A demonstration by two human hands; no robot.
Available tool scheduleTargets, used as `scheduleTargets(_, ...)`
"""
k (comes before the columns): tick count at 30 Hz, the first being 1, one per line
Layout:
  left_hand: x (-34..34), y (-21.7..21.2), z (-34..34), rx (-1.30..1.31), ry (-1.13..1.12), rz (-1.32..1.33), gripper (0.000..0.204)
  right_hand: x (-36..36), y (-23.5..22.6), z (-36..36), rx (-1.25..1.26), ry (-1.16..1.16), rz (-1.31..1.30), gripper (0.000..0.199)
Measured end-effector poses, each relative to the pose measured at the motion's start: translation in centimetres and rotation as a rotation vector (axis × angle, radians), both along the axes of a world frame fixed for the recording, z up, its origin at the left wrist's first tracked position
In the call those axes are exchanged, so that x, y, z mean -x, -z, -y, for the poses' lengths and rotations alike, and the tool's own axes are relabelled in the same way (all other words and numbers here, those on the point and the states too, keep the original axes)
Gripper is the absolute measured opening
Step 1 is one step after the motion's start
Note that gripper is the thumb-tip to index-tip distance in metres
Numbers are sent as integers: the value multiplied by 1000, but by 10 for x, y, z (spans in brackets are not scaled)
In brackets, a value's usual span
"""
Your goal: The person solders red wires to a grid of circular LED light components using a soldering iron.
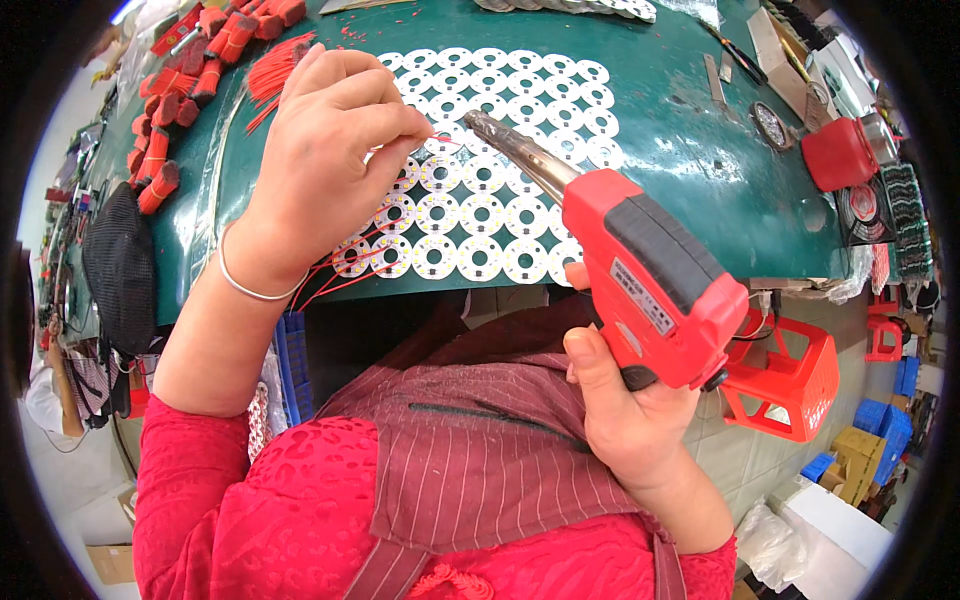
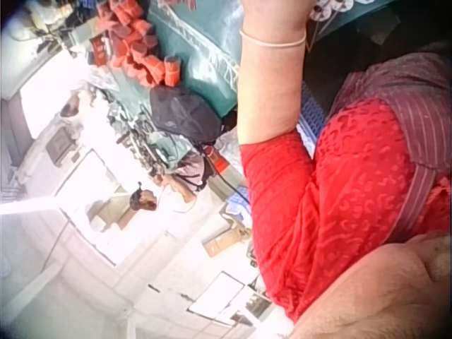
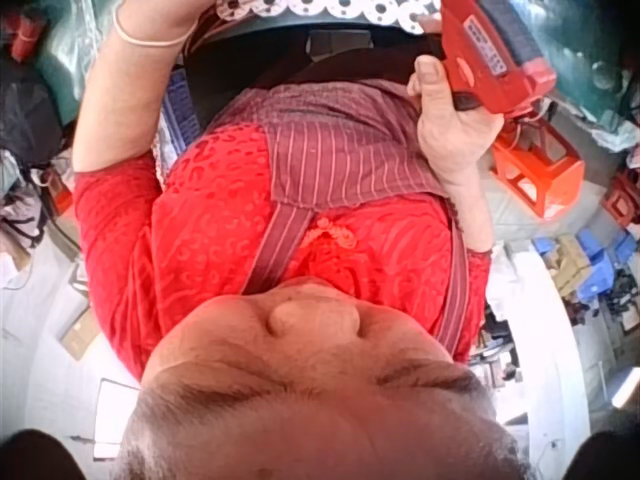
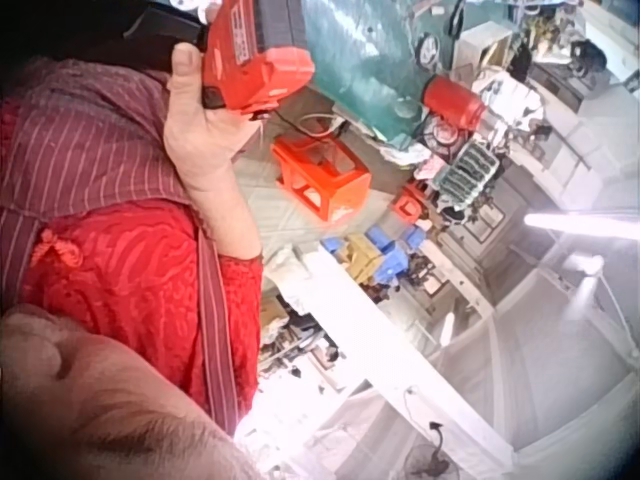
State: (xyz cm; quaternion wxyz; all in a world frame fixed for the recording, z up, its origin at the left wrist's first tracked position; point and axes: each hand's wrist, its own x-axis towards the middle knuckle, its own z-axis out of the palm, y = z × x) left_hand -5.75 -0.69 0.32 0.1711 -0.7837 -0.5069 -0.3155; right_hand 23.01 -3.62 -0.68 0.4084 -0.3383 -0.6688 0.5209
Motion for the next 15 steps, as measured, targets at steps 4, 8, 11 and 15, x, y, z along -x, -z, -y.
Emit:
scheduleTargets(4,-5,-5,6,49,-28,-20,11,-3,-2,2,48,7,16,36)
scheduleTargets(8,-7,-4,7,123,-27,-8,11,-3,0,3,22,2,-1,39)
scheduleTargets(11,-7,-1,6,142,-35,-11,11,-3,1,3,2,-9,1,41)
scheduleTargets(15,-6,0,5,146,-44,-28,11,-5,5,2,-38,-35,44,43)
